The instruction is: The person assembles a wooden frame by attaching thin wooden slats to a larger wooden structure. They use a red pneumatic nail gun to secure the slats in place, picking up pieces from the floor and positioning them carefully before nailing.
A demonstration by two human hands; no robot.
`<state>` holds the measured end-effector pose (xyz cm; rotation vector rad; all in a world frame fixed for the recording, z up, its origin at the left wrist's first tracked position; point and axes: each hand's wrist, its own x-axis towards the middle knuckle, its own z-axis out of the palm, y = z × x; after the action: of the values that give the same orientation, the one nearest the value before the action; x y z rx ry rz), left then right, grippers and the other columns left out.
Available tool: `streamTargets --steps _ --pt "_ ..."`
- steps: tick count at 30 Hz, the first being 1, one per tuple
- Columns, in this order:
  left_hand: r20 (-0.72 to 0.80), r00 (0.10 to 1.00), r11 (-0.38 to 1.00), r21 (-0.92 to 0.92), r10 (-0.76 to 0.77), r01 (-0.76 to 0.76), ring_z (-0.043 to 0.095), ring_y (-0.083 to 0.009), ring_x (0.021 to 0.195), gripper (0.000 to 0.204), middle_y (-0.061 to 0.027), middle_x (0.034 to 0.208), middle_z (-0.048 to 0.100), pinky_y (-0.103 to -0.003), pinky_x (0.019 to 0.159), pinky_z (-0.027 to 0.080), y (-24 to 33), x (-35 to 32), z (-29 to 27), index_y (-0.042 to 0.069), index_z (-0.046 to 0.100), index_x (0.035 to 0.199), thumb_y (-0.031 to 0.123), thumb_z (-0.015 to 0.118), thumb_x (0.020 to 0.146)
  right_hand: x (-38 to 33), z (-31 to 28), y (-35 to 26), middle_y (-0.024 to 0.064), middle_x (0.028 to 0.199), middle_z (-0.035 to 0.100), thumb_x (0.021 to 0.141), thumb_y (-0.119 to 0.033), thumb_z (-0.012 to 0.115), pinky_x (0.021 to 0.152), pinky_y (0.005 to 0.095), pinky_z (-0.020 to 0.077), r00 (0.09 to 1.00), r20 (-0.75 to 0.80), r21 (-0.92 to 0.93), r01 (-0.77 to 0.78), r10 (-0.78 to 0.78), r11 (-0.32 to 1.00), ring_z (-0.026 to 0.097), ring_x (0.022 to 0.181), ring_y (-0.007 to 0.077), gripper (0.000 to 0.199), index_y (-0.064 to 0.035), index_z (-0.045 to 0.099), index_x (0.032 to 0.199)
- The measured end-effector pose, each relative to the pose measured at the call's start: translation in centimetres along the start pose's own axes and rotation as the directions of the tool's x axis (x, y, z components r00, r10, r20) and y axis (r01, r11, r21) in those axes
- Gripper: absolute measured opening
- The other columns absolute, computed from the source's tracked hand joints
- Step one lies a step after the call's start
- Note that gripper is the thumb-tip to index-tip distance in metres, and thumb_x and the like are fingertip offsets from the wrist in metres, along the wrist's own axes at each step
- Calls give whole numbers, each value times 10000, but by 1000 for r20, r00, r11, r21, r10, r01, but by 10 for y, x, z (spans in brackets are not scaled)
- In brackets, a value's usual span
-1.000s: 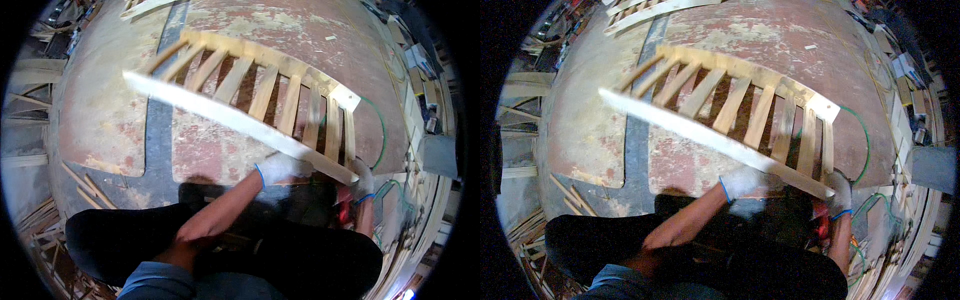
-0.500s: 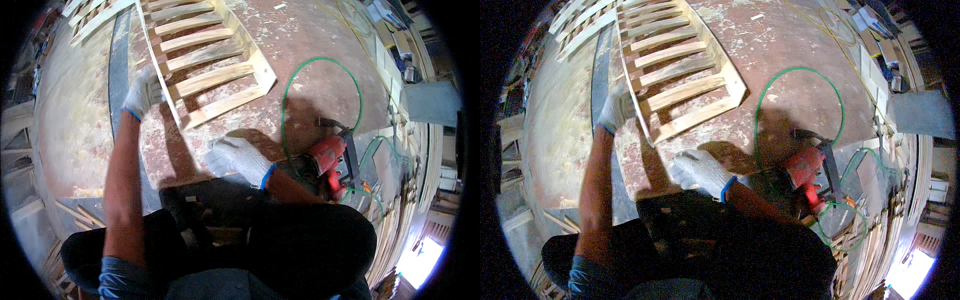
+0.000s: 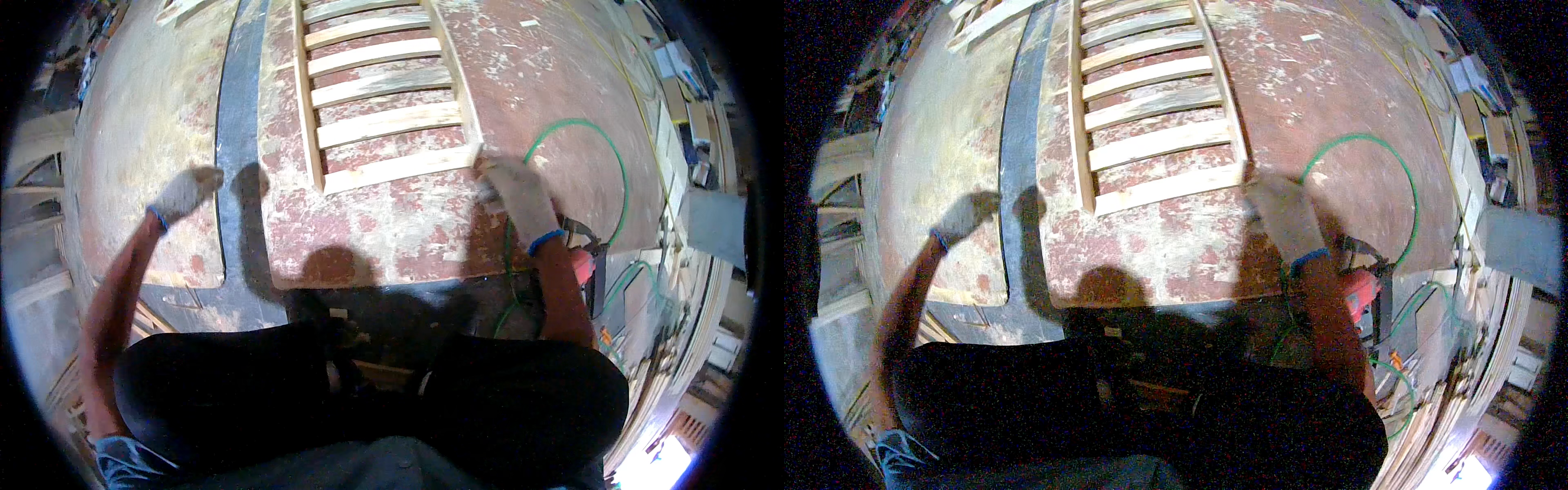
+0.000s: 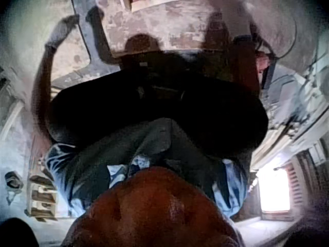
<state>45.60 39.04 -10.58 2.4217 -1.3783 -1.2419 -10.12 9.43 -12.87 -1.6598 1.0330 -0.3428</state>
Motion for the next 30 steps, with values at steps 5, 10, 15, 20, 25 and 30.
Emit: streamTargets --steps 5,10,15,20,25,30 --pt "-177 983 963 -268 -52 2 662 -293 1147 418 -157 1252 701 -383 1016 495 -66 -97 139 20 632 1321 299 595 1013 66 -16 -22 146 851 669 941 -413 637 740 393 522 993 -70 -295 -108 91 949 671 839 250 363 -54 687 971" --pt "-221 919 753 -648 -326 112 622 -294 1246 433 -179 1304 676 -367 1085 445 2 -103 186 -8 636 1323 295 589 1017 127 1 4 218 918 679 951 -354 609 758 499 515 990 9 -796 90 -138 598 656 859 418 322 -39 664 911" --pt "-431 897 883 -454 -100 -120 550 -343 1335 521 -227 1409 586 -386 1127 403 105 3 97 -16 538 1417 317 558 1017 108 16 16 261 941 677 943 -368 599 769 546 515 993 110 -905 120 -48 409 664 865 462 356 -19 658 982" --pt "-616 788 966 -200 6 -164 540 -409 1314 662 -271 1402 564 -433 1109 418 155 142 25 -13 460 1475 433 529 990 36 33 -8 249 993 692 956 -364 558 824 532 537 983 -17 -828 -117 184 549 668 945 438 385 -3 676 1017" --pt "-621 779 985 -168 -85 -26 622 -478 1119 546 -324 1245 620 -536 966 484 197 231 -13 -28 483 1338 369 537 967 28 50 -7 263 1039 679 951 -368 591 875 525 537 948 -223 -572 -316 227 757 657 981 459 406 -10 636 1137" --pt "-759 642 993 -117 -110 32 654 -491 983 429 -314 1094 648 -567 856 514 222 269 6 -6 449 1288 200 597 942 36 76 12 281 1035 655 939 -302 645 847 520 534 933 -357 -623 -268 38 735 637 980 479 375 0 592 1154"
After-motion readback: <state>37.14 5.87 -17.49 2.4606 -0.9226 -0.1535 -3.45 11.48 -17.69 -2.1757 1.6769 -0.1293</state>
